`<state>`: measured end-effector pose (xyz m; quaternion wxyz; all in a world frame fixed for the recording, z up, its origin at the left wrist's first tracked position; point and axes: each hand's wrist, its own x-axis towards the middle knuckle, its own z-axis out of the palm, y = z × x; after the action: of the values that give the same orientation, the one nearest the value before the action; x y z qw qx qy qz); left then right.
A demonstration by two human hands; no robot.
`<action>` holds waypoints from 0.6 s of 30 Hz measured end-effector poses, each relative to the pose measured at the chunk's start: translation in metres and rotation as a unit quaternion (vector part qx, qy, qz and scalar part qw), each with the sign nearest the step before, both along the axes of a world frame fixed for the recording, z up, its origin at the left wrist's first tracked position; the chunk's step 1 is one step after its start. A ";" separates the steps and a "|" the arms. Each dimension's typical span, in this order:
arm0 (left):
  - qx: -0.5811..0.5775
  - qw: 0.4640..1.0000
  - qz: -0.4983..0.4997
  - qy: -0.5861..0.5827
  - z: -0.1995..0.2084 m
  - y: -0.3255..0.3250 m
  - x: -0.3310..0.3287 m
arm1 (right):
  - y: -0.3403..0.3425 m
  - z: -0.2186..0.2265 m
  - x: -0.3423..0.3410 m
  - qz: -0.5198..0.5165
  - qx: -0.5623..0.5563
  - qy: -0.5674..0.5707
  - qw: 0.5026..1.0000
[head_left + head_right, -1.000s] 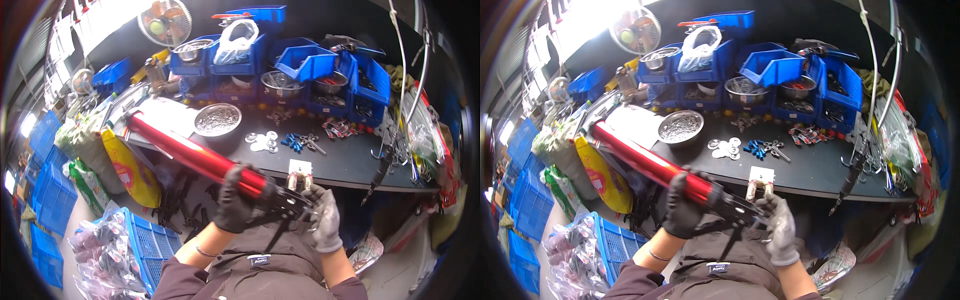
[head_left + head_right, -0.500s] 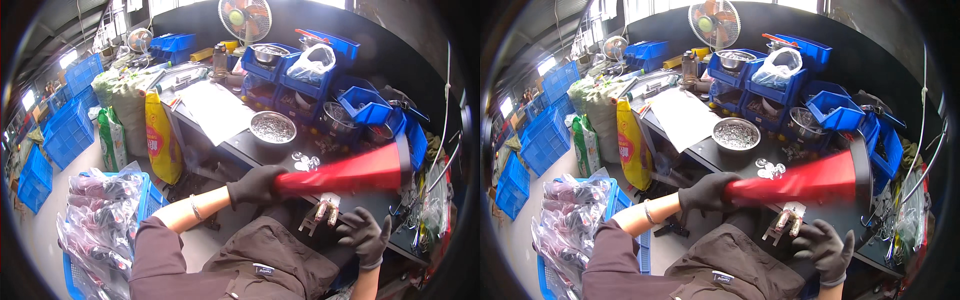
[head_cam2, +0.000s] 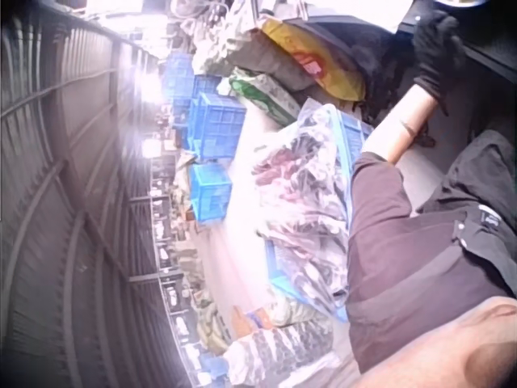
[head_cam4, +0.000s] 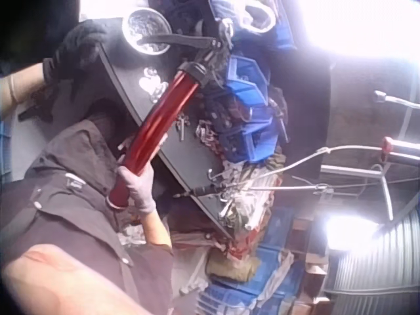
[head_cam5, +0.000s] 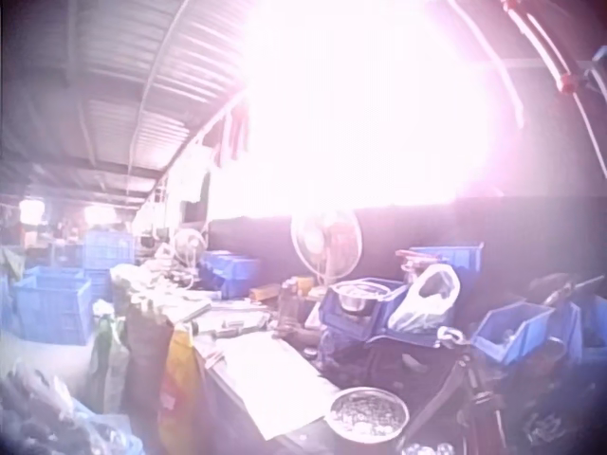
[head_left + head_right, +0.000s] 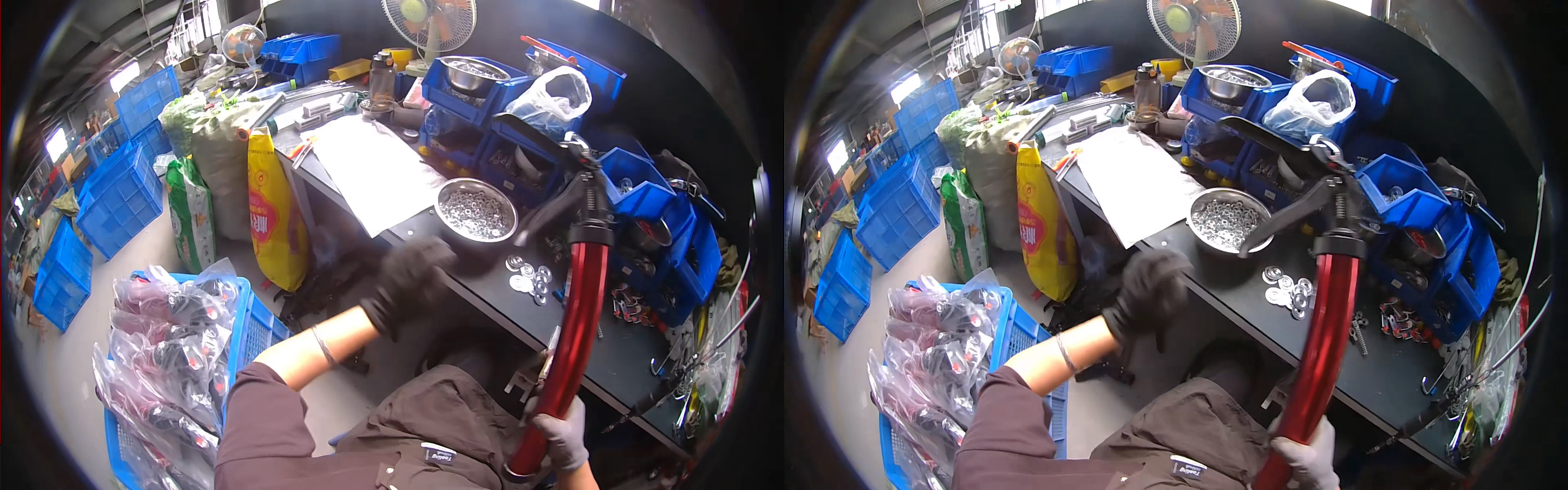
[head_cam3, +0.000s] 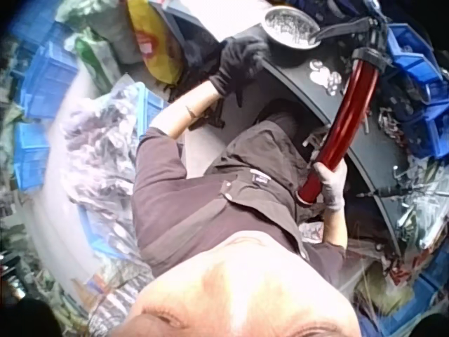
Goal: The person assembles caulking guns by inserting a metal rod into a trigger handle, installing springs and washers, and securing internal parts with a pneumatic screwdriver. They attach a cylindrical barrel, pack the assembled gun into a plastic sleeve, and place it into a crate before beginning assembly on another handle.
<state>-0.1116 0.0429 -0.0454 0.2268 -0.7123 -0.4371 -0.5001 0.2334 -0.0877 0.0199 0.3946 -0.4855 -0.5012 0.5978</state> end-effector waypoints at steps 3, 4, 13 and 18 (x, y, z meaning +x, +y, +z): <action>-0.098 0.964 0.226 0.095 -0.031 0.035 -0.077 | 0.001 -0.001 0.021 -0.008 0.018 0.002 1.000; -0.101 0.952 0.255 0.139 -0.038 0.042 -0.093 | -0.002 -0.003 0.029 -0.005 0.001 0.020 1.000; -0.304 0.913 0.244 0.120 -0.021 0.081 -0.129 | -0.003 0.019 0.045 0.141 -0.086 -0.116 0.979; -0.360 0.914 0.188 -0.001 -0.014 0.089 -0.144 | 0.013 0.024 0.027 0.233 -0.142 -0.166 0.948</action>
<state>-0.2552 0.1316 -0.0596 0.0442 -0.6496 -0.7139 -0.2578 0.2604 -0.0745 0.0437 0.0827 -0.4988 -0.5689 0.6486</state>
